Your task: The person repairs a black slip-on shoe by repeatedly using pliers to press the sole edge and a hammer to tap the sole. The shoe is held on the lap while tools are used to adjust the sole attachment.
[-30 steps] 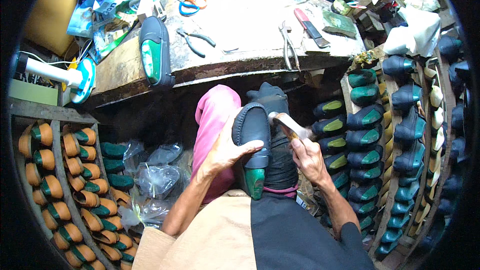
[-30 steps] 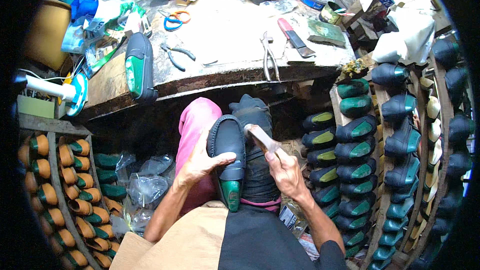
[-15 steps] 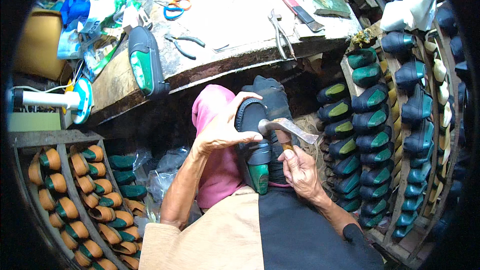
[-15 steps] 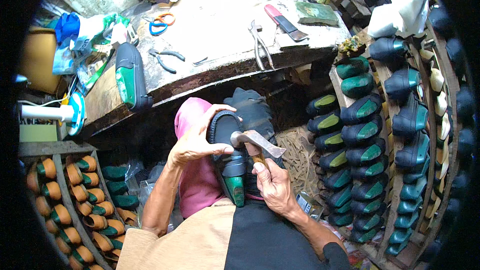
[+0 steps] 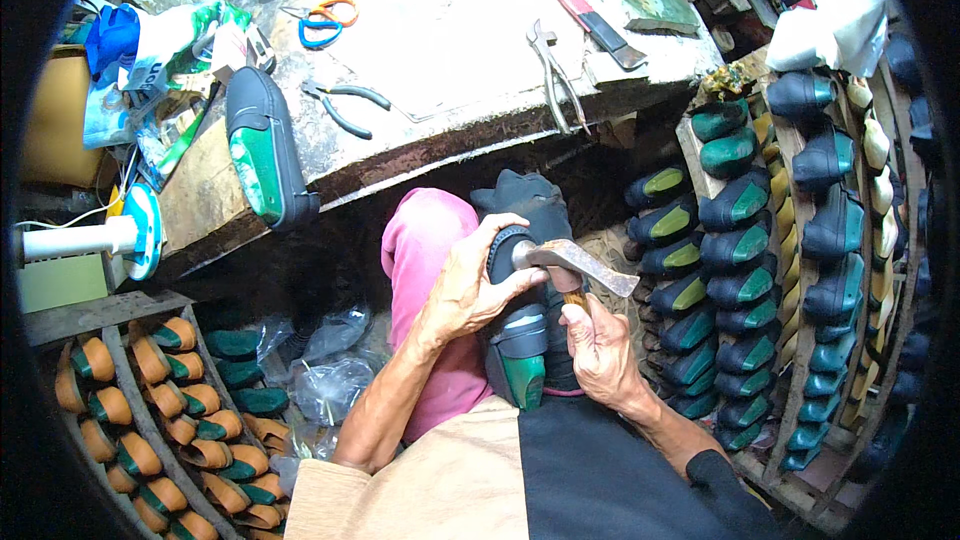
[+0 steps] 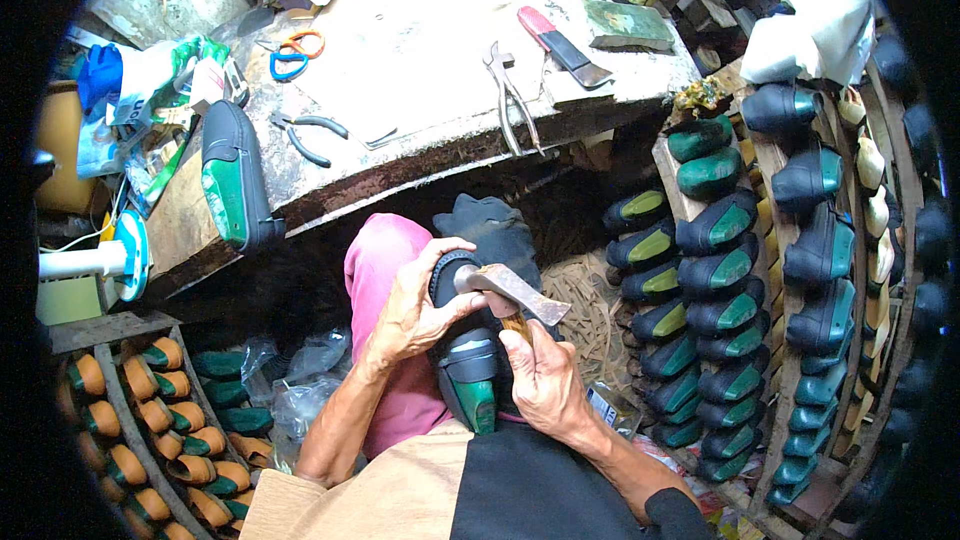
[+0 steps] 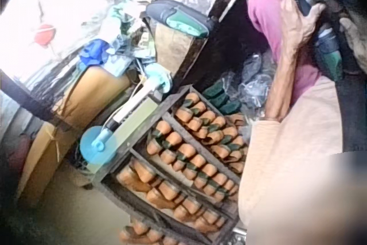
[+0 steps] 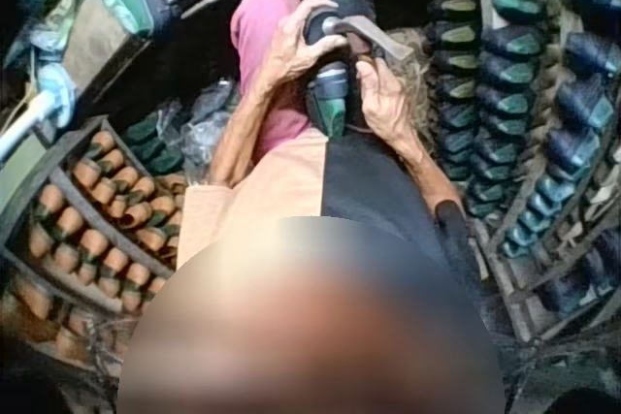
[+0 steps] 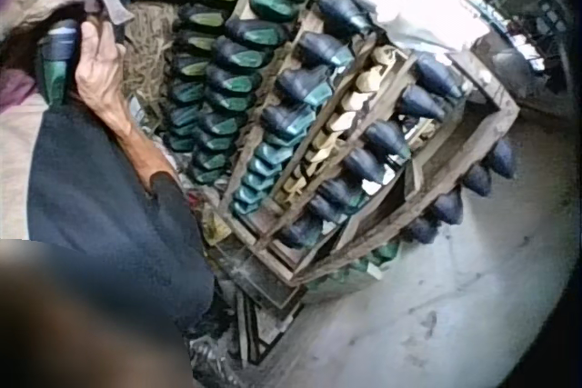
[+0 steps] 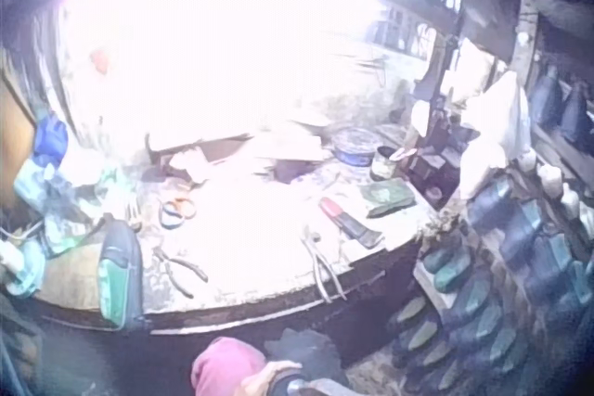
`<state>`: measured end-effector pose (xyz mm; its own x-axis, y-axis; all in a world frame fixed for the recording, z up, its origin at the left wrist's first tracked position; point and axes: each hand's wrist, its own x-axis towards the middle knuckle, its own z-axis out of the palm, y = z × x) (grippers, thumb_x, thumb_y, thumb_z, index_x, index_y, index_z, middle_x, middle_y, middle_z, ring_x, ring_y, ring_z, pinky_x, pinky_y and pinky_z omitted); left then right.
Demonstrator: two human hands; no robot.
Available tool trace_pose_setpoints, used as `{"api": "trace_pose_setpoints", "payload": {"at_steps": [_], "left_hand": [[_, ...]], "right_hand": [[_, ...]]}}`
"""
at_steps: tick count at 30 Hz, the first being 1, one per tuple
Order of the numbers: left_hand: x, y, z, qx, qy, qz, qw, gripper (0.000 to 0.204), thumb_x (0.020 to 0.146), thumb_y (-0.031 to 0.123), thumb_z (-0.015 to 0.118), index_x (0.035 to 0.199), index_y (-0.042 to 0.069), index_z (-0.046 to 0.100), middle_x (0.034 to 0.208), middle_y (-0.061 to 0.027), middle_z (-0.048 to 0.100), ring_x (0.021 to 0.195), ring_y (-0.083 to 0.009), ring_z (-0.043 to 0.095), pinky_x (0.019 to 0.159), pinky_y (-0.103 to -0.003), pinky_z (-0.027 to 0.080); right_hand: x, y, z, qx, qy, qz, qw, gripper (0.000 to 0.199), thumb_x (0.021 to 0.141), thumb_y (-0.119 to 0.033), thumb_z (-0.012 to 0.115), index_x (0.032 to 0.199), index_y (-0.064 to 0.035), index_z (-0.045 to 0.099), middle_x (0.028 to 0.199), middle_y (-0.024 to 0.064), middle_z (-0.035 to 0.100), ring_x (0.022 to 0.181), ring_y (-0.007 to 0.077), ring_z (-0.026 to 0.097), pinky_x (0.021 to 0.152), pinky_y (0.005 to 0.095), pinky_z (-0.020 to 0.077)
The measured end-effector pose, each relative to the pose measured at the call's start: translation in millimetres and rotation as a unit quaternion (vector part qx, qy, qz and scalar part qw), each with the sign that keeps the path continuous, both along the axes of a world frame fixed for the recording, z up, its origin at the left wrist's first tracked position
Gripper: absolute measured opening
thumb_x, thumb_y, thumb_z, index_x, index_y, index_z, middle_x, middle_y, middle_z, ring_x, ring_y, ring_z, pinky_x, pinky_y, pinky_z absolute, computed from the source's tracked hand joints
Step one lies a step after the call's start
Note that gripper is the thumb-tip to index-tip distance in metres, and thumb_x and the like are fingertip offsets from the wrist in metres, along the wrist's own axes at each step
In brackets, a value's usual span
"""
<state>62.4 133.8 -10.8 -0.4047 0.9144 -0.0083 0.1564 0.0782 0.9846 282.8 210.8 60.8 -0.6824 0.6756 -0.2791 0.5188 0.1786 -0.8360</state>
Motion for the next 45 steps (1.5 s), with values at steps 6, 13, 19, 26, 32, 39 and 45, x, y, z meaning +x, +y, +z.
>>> {"api": "trace_pose_setpoints", "payload": {"at_steps": [6,13,19,26,32,39,45], "left_hand": [[-7,0,-2,-0.002,-0.023,-0.002,1.0,0.06,0.096,0.024,0.093,0.146,0.006,0.065,0.121,-0.0186,0.08,0.113,-0.0323,0.079,0.1,-0.043,0.06],[-12,-6,-7,0.016,-0.034,0.026,0.999,0.055,0.099,0.02,0.089,0.145,0.006,0.063,0.122,-0.0216,0.079,0.116,-0.0394,0.078,0.1,-0.046,0.06],[-18,-10,-11,0.018,-0.03,0.03,0.999,0.051,0.101,0.02,0.085,0.146,0.006,0.063,0.123,-0.0215,0.078,0.117,-0.0419,0.077,0.102,-0.048,0.059],[-8,-14,-6,0.001,-0.029,0.042,0.999,0.056,0.1,0.019,0.083,0.149,0.007,0.061,0.118,-0.0233,0.079,0.112,-0.0423,0.079,0.1,-0.049,0.06],[-5,-11,-8,-0.023,-0.045,0.024,0.998,0.052,0.099,0.017,0.083,0.144,0.006,0.059,0.116,-0.025,0.079,0.11,-0.0471,0.079,0.096,-0.051,0.061],[-11,-9,-20,0.007,-0.015,0.025,1.0,0.047,0.101,0.018,0.082,0.139,0.005,0.058,0.115,-0.0256,0.076,0.109,-0.0491,0.077,0.094,-0.053,0.06],[-12,-9,-22,0.008,-0.012,0.035,0.999,0.045,0.105,0.026,0.079,0.138,0.004,0.058,0.115,-0.0266,0.075,0.11,-0.0496,0.076,0.094,-0.053,0.06]], "right_hand": [[-16,23,19,0.061,-0.033,0.079,0.994,0.036,0.118,-0.023,0.064,0.14,0.0046,0.068,0.073,0.0275,0.068,0.064,0.0426,0.075,0.06,0.0484,0.054],[-37,49,25,0.094,-0.042,0.18,0.978,0.038,0.116,-0.02,0.065,0.15,-0.0022,0.068,0.077,0.0247,0.07,0.067,0.042,0.075,0.063,0.0466,0.0554],[-40,52,20,0.143,-0.081,0.234,0.958,0.022,0.114,-0.022,0.067,0.115,-0.0004,0.069,0.072,0.0225,0.069,0.064,0.0459,0.072,0.058,0.052,0.0537],[-32,72,24,0.183,-0.089,0.29,0.935,0.028,0.112,-0.027,0.072,0.103,-0.0031,0.062,0.065,0.0196,0.063,0.057,0.045,0.067,0.053,0.0531,0.0503],[-40,98,38,0.201,-0.13,0.376,0.895,0.026,0.103,-0.022,0.076,0.107,-0.0032,0.058,0.065,0.0202,0.06,0.062,0.0479,0.067,0.057,0.0557,0.0518],[-71,122,56,0.242,-0.189,0.477,0.824,0.031,0.103,-0.027,0.074,0.106,-0.004,0.054,0.068,0.021,0.065,0.063,0.0482,0.069,0.057,0.0564,0.054],[-102,145,61,0.298,-0.179,0.555,0.756,0.042,0.111,-0.045,0.069,0.102,-0.0054,0.057,0.065,0.019,0.066,0.059,0.0451,0.07,0.053,0.0524,0.054]]}}
